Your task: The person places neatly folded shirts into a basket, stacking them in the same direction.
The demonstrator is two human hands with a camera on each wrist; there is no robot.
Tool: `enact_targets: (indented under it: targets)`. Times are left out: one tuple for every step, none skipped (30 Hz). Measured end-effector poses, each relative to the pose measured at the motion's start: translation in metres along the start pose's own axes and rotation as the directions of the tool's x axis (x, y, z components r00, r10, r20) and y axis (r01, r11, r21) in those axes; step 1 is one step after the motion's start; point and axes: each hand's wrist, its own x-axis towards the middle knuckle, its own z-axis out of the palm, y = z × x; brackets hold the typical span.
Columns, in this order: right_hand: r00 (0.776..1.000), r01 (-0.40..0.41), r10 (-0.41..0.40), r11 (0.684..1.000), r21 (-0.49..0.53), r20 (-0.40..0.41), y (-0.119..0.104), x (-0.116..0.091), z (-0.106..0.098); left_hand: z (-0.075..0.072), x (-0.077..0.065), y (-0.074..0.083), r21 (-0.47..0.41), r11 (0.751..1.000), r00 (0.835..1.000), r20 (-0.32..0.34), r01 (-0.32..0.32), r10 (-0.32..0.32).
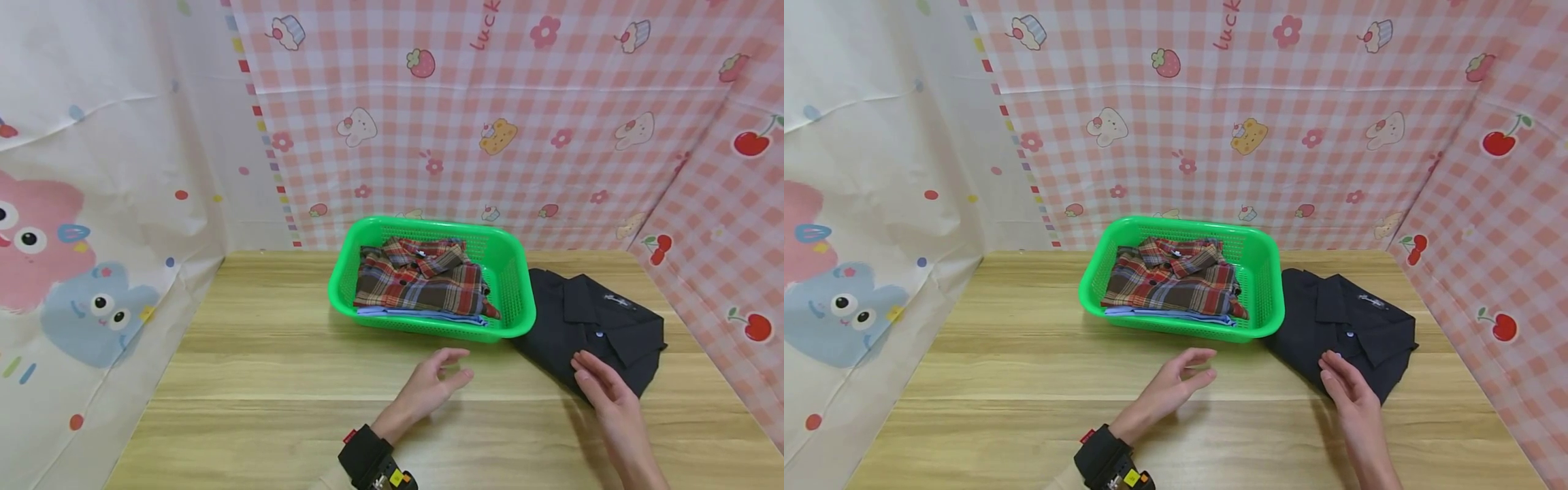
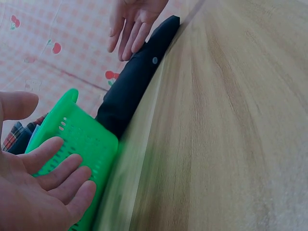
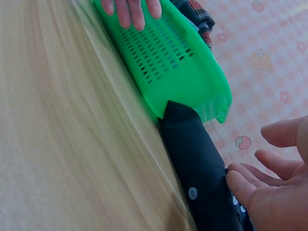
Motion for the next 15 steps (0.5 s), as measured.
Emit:
enact_targets:
  targets:
    - [1.000,0.003,-0.003,1.000,0.002,0.002,0.0002,-0.0002,-0.0007,0.0003,0.0002,-0.0005,-0.001,1.000,1.000,0.001,-0.001,0.001]
    - [1.000,0.003,-0.003,1.000,0.003,0.004,0.0004,-0.0003,-0.0015,0.0004,0.0003,-0.0009,-0.002,1.000,1.000,0.002,-0.003,0.003]
    - [1.000,0.001,-0.001,1.000,0.002,0.005,0.0007,-0.0007,-0.0022,0.0006,0.0004,-0.0012,-0.004,1.000,1.000,0.003,-0.004,0.004]
    - [1.000,-0.002,0.002,1.000,0.001,0.006,0.0009,-0.0011,-0.0027,0.0007,0.0007,-0.0015,-0.007,1.000,1.000,0.005,0.000,0.000]
    - [1.000,-0.008,0.008,1.000,0.000,0.006,0.0009,-0.0012,-0.0032,0.0009,0.0009,-0.0018,-0.009,1.000,1.000,0.006,-0.001,0.001]
    - [1.000,-0.016,0.016,1.000,0.000,0.004,0.0011,-0.0015,-0.0036,0.0011,0.0011,-0.0021,-0.009,1.000,1.000,0.005,-0.005,0.005]
    - [1.000,-0.023,0.023,1.000,0.000,0.001,0.0012,-0.0017,-0.0038,0.0013,0.0015,-0.0024,-0.010,1.000,1.000,0.006,-0.005,0.005]
    - [0.999,-0.032,0.032,0.999,-0.002,-0.003,0.0013,-0.0018,-0.0039,0.0013,0.0017,-0.0023,-0.012,1.000,1.000,0.006,-0.006,0.006]
    - [0.999,-0.038,0.038,0.999,-0.005,-0.007,0.0015,-0.0020,-0.0040,0.0016,0.0021,-0.0024,-0.014,1.000,1.000,0.007,-0.007,0.007]
    - [0.999,-0.044,0.044,0.999,-0.008,-0.010,0.0017,-0.0021,-0.0040,0.0018,0.0025,-0.0026,-0.014,1.000,1.000,0.007,-0.009,0.009]
    - [0.999,-0.051,0.051,0.999,-0.010,-0.013,0.0019,-0.0021,-0.0042,0.0020,0.0027,-0.0027,-0.015,1.000,1.000,0.008,-0.010,0.010]
    - [0.998,-0.056,0.056,0.998,-0.016,-0.017,0.0022,-0.0023,-0.0043,0.0021,0.0030,-0.0027,-0.014,1.000,1.000,0.007,-0.015,0.015]
    - [0.998,-0.060,0.060,0.998,-0.021,-0.021,0.0025,-0.0023,-0.0043,0.0023,0.0030,-0.0028,-0.014,1.000,1.000,0.008,-0.011,0.011]
    - [0.998,-0.066,0.065,0.998,-0.023,-0.026,0.0027,-0.0022,-0.0044,0.0026,0.0031,-0.0030,-0.012,1.000,1.000,0.009,-0.016,0.016]
    - [0.997,-0.072,0.071,0.997,-0.030,-0.031,0.0031,-0.0020,-0.0045,0.0029,0.0030,-0.0032,-0.011,1.000,1.000,0.009,-0.017,0.017]
